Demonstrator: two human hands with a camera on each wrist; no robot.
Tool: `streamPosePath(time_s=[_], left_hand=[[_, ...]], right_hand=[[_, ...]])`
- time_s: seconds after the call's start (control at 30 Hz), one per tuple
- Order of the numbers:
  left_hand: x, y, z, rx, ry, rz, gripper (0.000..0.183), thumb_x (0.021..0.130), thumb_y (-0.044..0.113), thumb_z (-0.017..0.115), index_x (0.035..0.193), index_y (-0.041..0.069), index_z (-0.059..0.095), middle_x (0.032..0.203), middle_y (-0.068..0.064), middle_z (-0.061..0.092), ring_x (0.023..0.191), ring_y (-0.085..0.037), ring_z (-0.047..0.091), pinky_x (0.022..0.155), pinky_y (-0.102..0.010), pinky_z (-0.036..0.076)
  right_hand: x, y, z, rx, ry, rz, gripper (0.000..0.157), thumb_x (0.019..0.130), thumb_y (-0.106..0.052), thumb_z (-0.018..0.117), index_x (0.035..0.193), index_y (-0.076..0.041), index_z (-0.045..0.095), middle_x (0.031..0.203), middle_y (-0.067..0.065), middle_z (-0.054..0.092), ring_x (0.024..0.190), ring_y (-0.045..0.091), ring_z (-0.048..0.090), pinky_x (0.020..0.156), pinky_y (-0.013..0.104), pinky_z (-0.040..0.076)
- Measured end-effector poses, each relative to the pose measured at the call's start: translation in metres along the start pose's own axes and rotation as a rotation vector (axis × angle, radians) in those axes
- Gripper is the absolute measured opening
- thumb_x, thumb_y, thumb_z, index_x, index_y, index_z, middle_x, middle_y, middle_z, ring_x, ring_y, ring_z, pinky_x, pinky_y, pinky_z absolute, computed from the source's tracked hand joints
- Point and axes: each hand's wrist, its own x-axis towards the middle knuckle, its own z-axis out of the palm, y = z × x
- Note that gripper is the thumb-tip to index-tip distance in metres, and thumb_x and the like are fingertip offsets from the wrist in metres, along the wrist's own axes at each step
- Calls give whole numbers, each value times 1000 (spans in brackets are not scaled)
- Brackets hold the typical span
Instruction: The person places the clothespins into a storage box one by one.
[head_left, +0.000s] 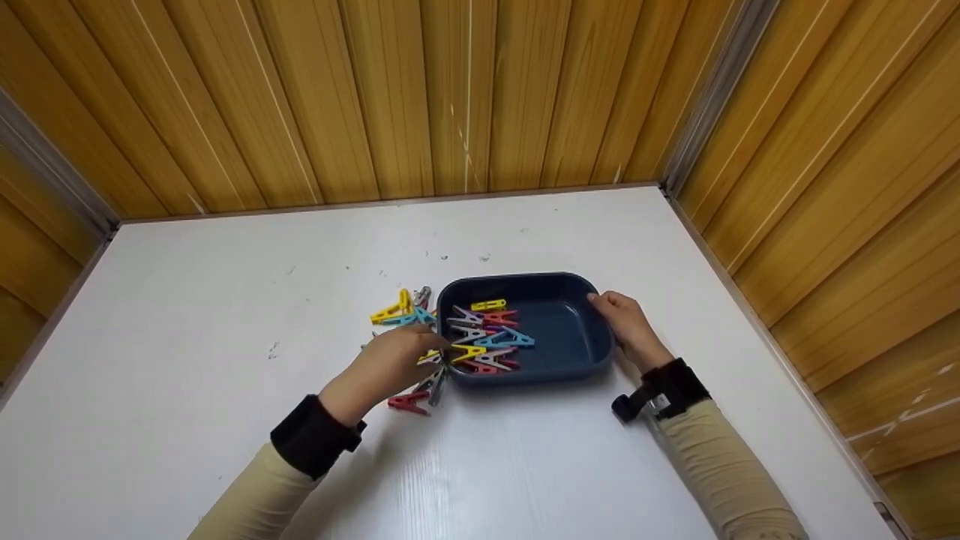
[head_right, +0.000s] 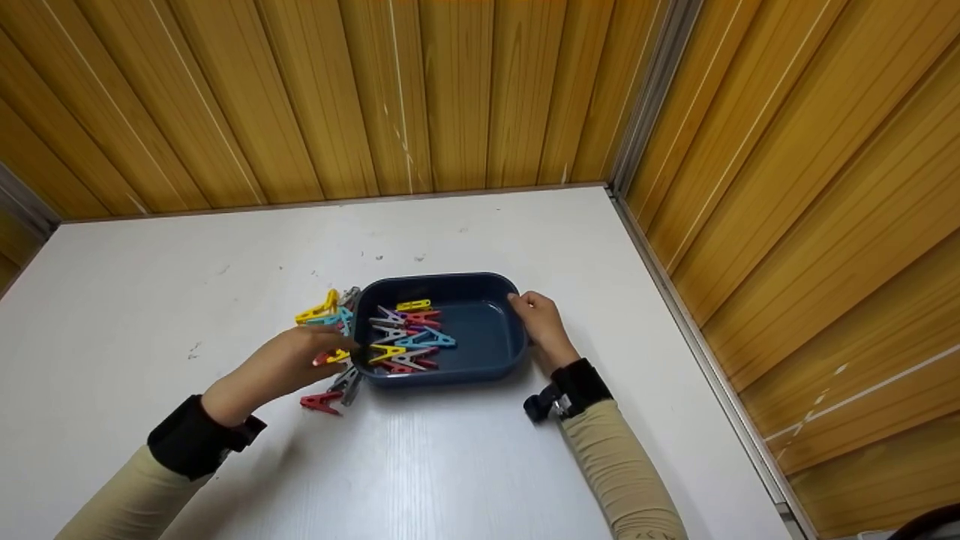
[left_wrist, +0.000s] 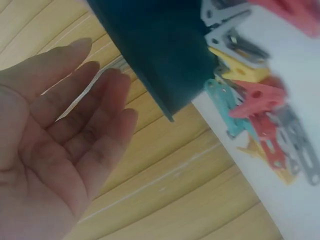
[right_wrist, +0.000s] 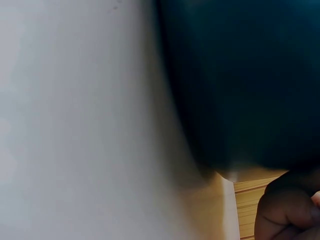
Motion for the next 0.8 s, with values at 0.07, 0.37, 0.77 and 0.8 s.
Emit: streamPosePath(time_s=[0.07, 0.37, 0.77, 0.8], left_hand=[[-9, -4, 1, -2, -30, -38, 25, 87, 4, 77, 112, 0, 76, 107, -14, 77, 99, -30, 73, 87, -47, 60], [-34, -16, 12, 71, -82, -98, 14, 81, 5, 83, 92, 1, 76, 88, -9, 76, 80, -26, 69, 72, -40, 57], [-34, -20, 33, 57, -108, -166, 10, 83, -4, 77, 92, 1, 76, 79, -9, 72, 72, -21, 61, 69, -42, 56], [-34, -20, 33, 60, -116, -167, 9, 84, -4, 77, 91, 1, 76, 79, -9, 72, 71, -21, 60, 69, -41, 56]], right_hand=[[-1, 0, 0, -1, -4, 7, 42, 104, -24, 58, 64, -20, 46, 55, -15, 37, 49, 1, 33, 47, 17, 26], [-2, 0, -2, 7, -17, -15, 41, 104, -25, 59, 65, -18, 47, 55, -15, 37, 48, 0, 32, 46, 16, 26], [-3, -1, 0, 23, -19, -3, 40, 104, -24, 58, 66, -19, 47, 56, -15, 37, 50, 1, 34, 47, 16, 27], [-3, -1, 0, 24, -17, -2, 40, 104, -24, 58, 66, -19, 47, 57, -15, 38, 51, 1, 34, 47, 16, 27]])
